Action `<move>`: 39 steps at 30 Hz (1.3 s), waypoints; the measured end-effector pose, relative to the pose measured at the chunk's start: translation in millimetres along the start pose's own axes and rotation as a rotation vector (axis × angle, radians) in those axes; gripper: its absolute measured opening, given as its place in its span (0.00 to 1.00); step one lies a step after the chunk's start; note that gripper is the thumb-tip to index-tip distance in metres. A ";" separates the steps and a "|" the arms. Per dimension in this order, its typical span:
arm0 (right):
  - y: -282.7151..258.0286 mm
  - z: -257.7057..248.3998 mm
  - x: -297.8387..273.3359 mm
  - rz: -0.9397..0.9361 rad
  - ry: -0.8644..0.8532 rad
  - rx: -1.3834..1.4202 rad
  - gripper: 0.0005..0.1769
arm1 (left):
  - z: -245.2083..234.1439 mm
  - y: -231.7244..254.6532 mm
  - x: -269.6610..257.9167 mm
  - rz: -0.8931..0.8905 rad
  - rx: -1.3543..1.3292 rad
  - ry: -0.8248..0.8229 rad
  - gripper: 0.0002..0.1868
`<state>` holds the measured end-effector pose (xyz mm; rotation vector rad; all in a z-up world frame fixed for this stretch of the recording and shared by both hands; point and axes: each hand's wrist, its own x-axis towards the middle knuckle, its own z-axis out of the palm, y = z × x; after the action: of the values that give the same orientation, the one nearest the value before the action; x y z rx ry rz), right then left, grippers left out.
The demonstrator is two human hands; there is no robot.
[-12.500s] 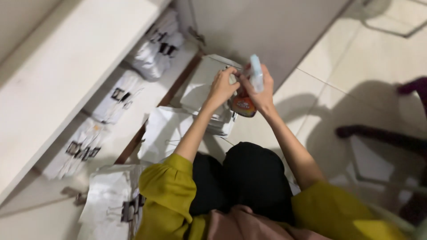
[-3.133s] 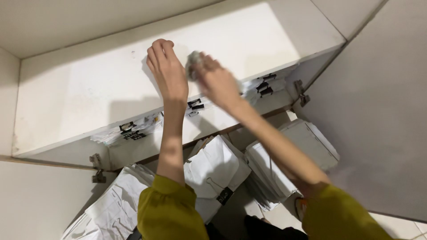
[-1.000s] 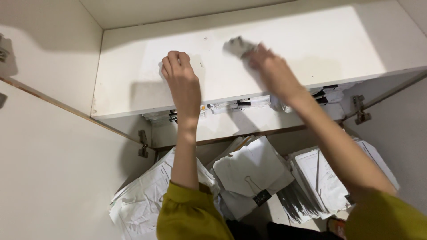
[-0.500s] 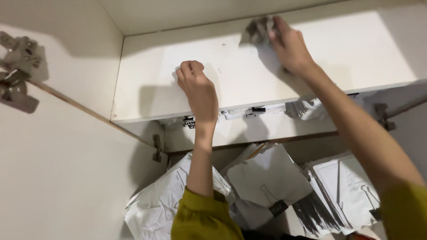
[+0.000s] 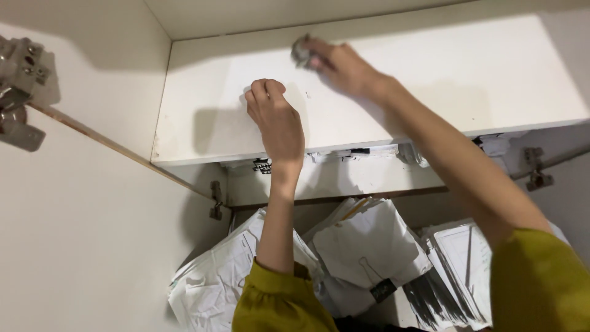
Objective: Cleaning a storage cabinet shelf and organizing stacks of paper.
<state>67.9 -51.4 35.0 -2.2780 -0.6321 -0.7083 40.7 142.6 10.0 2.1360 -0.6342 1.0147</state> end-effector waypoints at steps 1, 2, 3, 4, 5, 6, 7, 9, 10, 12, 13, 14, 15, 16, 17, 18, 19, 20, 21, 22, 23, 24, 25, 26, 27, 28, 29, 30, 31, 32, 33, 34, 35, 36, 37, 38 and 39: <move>-17.8 -4.7 -4.5 -0.005 0.003 -0.002 0.14 | -0.4 -0.1 0.4 0.004 0.000 0.005 0.18; -35.3 -9.4 -9.1 0.138 -0.097 -0.030 0.17 | -0.6 -0.3 1.1 0.006 0.001 0.013 0.17; -52.3 -12.2 -12.9 0.278 -0.198 -0.053 0.20 | -1.3 -2.1 2.2 0.008 0.006 0.020 0.16; -47.4 -16.0 -17.9 0.273 -0.193 -0.051 0.20 | -3.1 -1.4 2.8 0.014 0.010 0.023 0.16; -41.7 -20.6 -23.3 0.196 -0.211 -0.030 0.20 | -3.5 -0.1 3.3 0.015 -0.002 0.029 0.16; -35.3 -24.7 -28.6 0.120 -0.228 -0.009 0.21 | -3.4 0.6 3.8 0.017 -0.014 0.035 0.16; -21.4 -25.8 -23.3 0.119 -0.229 -0.009 0.21 | -3.0 0.5 3.1 0.016 -0.014 0.035 0.16; 7.8 -27.1 -12.4 0.247 0.000 -0.037 0.16 | -1.5 -0.5 2.1 -0.009 -0.003 0.001 0.17; 32.4 -15.2 -4.4 0.247 -0.001 -0.034 0.16 | -1.2 -0.2 1.6 -0.010 0.000 -0.001 0.17; 80.8 8.5 16.0 0.242 0.122 0.018 0.19 | -1.1 -0.5 3.5 -0.013 0.002 -0.025 0.17; 82.7 15.7 24.1 0.238 0.124 0.022 0.19 | 0.7 -2.0 5.0 -0.011 0.006 -0.023 0.17; 84.8 23.1 31.9 0.115 0.169 -0.179 0.20 | 2.7 -3.6 6.1 -0.022 0.013 -0.034 0.17; 86.5 31.5 33.4 -0.001 0.206 -0.379 0.20 | 4.7 -3.7 2.6 -0.040 0.017 -0.053 0.17; 66.6 24.4 33.3 0.006 0.202 -0.375 0.20 | 3.9 -3.8 3.5 -0.044 0.017 -0.061 0.17; 46.6 15.2 31.5 0.116 0.127 -0.261 0.21 | 3.8 -2.2 3.5 -0.043 0.020 -0.052 0.17; 26.1 6.0 30.0 0.225 0.053 -0.144 0.21 | 3.1 -0.4 3.3 -0.043 0.022 -0.044 0.16; 18.1 5.5 26.2 0.229 0.047 -0.145 0.21 | 3.9 -0.8 3.0 -0.049 0.019 -0.047 0.16; 9.6 4.9 22.4 0.255 -0.007 -0.075 0.19 | 4.1 -0.9 2.6 -0.045 0.013 -0.052 0.17; 0.6 5.3 20.0 0.278 -0.056 -0.003 0.17 | 3.4 -2.3 3.3 -0.037 0.009 -0.056 0.18; -4.6 5.7 15.9 0.280 -0.057 -0.001 0.17 | 3.1 -2.2 2.3 -0.039 0.010 -0.058 0.18; -9.8 5.3 13.4 0.181 -0.127 0.077 0.16 | 2.9 -2.2 3.1 -0.046 0.007 -0.061 0.19; -15.2 4.9 11.1 0.083 -0.197 0.154 0.15 | 2.5 -2.2 3.9 -0.053 0.004 -0.064 0.20; -13.4 1.5 9.8 0.079 -0.198 0.155 0.15 | 0.1 -1.2 4.5 -0.052 0.007 -0.062 0.20; -11.4 -1.8 8.9 0.038 -0.229 0.136 0.15 | -2.2 -0.6 5.2 -0.038 -0.020 -0.024 0.20; -8.7 -5.0 7.6 -0.001 -0.262 0.117 0.14 | -3.9 0.2 5.6 -0.026 -0.048 0.014 0.20; 6.9 -4.2 13.8 -0.004 -0.263 0.119 0.14 | -6.5 1.0 5.7 -0.027 -0.045 0.015 0.20; 22.6 -4.9 20.2 0.097 -0.110 0.106 0.14 | -8.6 2.4 6.9 -0.065 -0.087 0.003 0.22; 38.3 -5.9 26.6 0.198 0.044 0.093 0.15 | -10.6 4.1 8.3 -0.103 -0.130 -0.010 0.24; 48.1 2.4 31.0 0.194 0.046 0.098 0.15 | -9.8 4.0 7.9 -0.101 -0.124 -0.008 0.24; 57.8 10.8 35.5 0.170 0.062 0.019 0.16 | -8.9 3.8 7.5 -0.099 -0.137 0.014 0.24; 67.1 19.8 41.3 0.145 0.078 -0.058 0.19 | -8.6 3.0 7.8 -0.097 -0.148 0.038 0.24; 69.7 24.7 44.6 0.140 0.080 -0.052 0.19 | -8.6 1.1 9.5 -0.095 -0.141 0.040 0.24; 72.8 30.0 42.5 0.062 0.076 -0.263 0.22 | -7.6 0.8 6.9 -0.095 -0.141 0.037 0.25; 75.8 35.6 40.1 -0.018 0.072 -0.471 0.26 | -6.7 0.4 4.0 -0.095 -0.141 0.034 0.25; 70.8 30.8 36.1 -0.014 0.067 -0.471 0.26 | -7.7 1.5 4.1 -0.100 -0.143 0.030 0.25; 65.0 25.7 32.2 0.006 0.018 -0.389 0.25 | -9.6 2.8 4.3 -0.109 -0.158 0.031 0.25; 58.6 17.7 34.1 0.017 -0.028 -0.311 0.24 | -11.4 4.4 8.6 -0.116 -0.174 0.043 0.26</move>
<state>133.7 -69.6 19.3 -2.5783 -0.5453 -0.8155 37.3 147.1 23.9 1.9704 -0.5501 0.9059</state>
